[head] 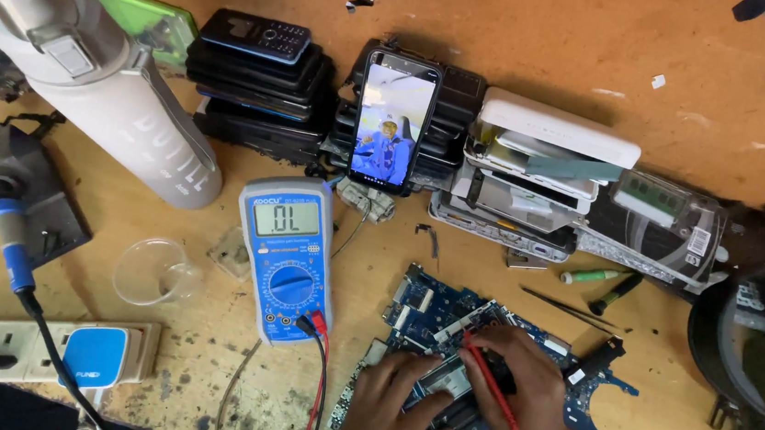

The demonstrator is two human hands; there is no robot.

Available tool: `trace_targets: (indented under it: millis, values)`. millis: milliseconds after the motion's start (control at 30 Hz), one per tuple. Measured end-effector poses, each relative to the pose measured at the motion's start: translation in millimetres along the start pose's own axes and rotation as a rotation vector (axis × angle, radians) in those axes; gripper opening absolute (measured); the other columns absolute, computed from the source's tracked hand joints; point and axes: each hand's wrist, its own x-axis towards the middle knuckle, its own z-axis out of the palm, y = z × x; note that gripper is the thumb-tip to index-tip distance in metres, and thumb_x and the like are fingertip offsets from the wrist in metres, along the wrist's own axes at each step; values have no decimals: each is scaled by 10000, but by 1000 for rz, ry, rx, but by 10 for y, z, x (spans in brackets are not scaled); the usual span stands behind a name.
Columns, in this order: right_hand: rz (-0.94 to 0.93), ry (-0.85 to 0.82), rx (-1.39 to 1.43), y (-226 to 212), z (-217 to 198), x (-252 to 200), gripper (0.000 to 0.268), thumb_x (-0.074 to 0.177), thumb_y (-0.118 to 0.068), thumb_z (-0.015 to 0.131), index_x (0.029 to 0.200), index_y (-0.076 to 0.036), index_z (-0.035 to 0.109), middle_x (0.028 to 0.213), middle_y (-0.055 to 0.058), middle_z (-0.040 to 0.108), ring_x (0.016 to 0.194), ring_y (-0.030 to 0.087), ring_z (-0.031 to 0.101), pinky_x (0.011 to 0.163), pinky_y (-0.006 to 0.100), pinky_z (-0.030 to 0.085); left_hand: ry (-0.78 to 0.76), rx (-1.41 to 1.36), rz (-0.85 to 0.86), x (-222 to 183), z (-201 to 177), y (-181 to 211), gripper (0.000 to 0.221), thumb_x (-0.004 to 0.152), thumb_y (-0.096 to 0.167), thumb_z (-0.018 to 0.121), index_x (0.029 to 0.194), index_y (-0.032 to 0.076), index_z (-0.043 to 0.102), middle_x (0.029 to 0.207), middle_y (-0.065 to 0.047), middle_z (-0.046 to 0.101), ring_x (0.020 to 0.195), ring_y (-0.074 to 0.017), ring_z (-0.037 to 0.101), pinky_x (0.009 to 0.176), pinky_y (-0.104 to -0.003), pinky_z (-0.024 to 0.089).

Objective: Using a digital multimeter to test electrical circuits and components on a laptop motherboard.

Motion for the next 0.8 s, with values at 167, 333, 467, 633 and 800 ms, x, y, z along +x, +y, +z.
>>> trace_targets:
  millis: [167,333,467,633,800]
  values:
    - [-18,3,-87,-40,2,5,170,843,-127,799,983,-46,746,908,122,745,828,245,751,760,330,633,15,-7,-6,2,6,11,329,1066,380,454,1094,121,656,1369,-155,600,1205,-376,550,861,-529,431]
    - [-74,55,-98,-131,-7,64,148,866,-145,770,944,-21,751,883,114,758,872,262,749,827,334,634,-28,-15,-27,29,-68,51,331,1053,372,477,1108,108,670,1379,-156,578,1227,-376,518,813,-543,424]
    - [-152,51,-96,-106,4,60,137,878,-123,760,958,-12,759,962,128,763,913,266,758,871,360,640,-11,-35,-42,30,-96,84,338,1051,361,481,1098,94,682,1347,-153,590,1185,-362,533,814,-538,432]
    - [-95,77,-122,-61,25,40,161,875,-121,777,976,-15,708,970,152,733,924,276,748,851,344,628,-52,-48,-43,7,-78,53,315,1031,343,524,1147,88,669,1395,-152,564,1255,-379,491,864,-564,416]
    - [-49,53,-81,-59,17,38,77,940,-90,684,901,-54,629,912,118,680,851,254,708,755,327,576,-29,-37,-28,19,-91,70,300,1035,337,511,1141,90,644,1378,-161,569,1234,-382,507,872,-567,424]
